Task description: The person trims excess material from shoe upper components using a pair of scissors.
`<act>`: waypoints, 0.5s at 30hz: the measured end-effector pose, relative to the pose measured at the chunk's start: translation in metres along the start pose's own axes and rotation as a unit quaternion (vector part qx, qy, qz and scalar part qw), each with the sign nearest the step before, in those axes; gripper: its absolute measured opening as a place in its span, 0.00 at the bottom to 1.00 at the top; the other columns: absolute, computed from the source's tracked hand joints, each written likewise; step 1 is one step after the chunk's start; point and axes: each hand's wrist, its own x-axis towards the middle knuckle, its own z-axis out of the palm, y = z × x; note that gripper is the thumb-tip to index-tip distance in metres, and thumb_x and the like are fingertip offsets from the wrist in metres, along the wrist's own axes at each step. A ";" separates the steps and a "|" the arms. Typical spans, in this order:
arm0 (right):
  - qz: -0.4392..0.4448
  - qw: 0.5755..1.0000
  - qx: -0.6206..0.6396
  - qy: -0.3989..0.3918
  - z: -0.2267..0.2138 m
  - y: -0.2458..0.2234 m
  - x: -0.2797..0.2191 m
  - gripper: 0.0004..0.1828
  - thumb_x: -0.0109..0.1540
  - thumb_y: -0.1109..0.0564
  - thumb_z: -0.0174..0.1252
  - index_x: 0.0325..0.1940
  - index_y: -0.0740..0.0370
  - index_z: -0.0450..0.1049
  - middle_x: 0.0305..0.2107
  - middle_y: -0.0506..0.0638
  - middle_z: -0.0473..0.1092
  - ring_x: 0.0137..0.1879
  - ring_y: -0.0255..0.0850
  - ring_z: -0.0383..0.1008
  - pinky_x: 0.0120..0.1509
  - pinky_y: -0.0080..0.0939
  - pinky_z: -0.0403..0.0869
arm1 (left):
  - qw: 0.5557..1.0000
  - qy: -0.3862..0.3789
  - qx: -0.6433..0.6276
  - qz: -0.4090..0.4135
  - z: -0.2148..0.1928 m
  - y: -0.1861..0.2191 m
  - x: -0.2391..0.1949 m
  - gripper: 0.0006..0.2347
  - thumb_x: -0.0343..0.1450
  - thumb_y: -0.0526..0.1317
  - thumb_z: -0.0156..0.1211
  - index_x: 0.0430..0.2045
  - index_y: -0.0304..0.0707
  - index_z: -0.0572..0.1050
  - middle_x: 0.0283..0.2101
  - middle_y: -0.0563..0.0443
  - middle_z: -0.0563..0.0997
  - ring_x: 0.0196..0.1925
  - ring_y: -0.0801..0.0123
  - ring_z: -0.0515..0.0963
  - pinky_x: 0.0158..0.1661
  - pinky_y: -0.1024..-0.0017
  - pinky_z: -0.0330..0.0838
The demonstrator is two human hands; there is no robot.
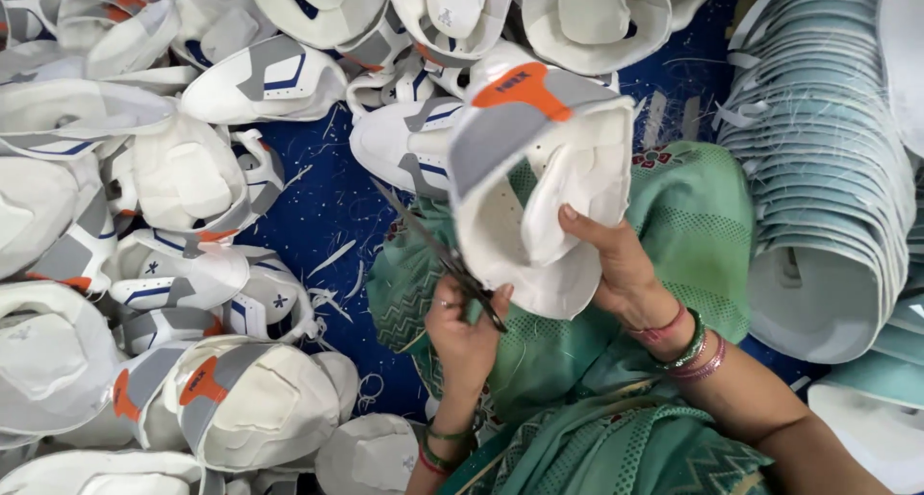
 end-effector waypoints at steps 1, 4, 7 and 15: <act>-0.002 1.000 0.000 0.002 0.005 -0.008 0.000 0.32 0.62 0.59 0.64 0.70 0.62 0.65 0.54 0.52 0.72 0.58 0.46 0.74 0.63 0.50 0.74 | 1.000 -0.002 -0.001 0.000 -0.004 0.006 0.002 0.16 0.65 0.29 0.76 0.38 0.30 0.71 0.36 0.54 0.81 0.38 0.78 0.77 0.42 0.77 0.74; -0.044 0.999 -0.010 0.028 0.015 -0.026 -0.005 0.32 0.60 0.63 0.62 0.69 0.61 0.65 0.54 0.51 0.73 0.58 0.45 0.76 0.61 0.49 0.76 | 0.994 -0.025 0.105 0.008 -0.023 0.021 0.006 0.22 0.62 0.27 0.68 0.50 0.28 0.71 0.45 0.49 0.82 0.41 0.73 0.81 0.40 0.74 0.78; -0.068 0.997 -0.027 0.020 0.017 -0.034 -0.008 0.33 0.60 0.64 0.63 0.69 0.60 0.65 0.55 0.50 0.73 0.59 0.44 0.76 0.62 0.47 0.77 | 0.966 -0.020 0.233 0.110 -0.052 0.027 0.014 0.23 0.61 0.25 0.60 0.52 0.25 0.67 0.56 0.39 0.78 0.48 0.60 0.80 0.44 0.67 0.80; -0.057 0.993 -0.104 0.016 0.023 -0.031 -0.009 0.35 0.59 0.65 0.63 0.70 0.62 0.64 0.55 0.52 0.73 0.57 0.43 0.77 0.60 0.47 0.77 | 0.810 -0.026 0.518 0.273 -0.094 0.033 0.033 0.11 0.65 0.24 0.53 0.40 0.27 0.69 0.55 0.31 0.77 0.54 0.43 0.78 0.56 0.50 0.72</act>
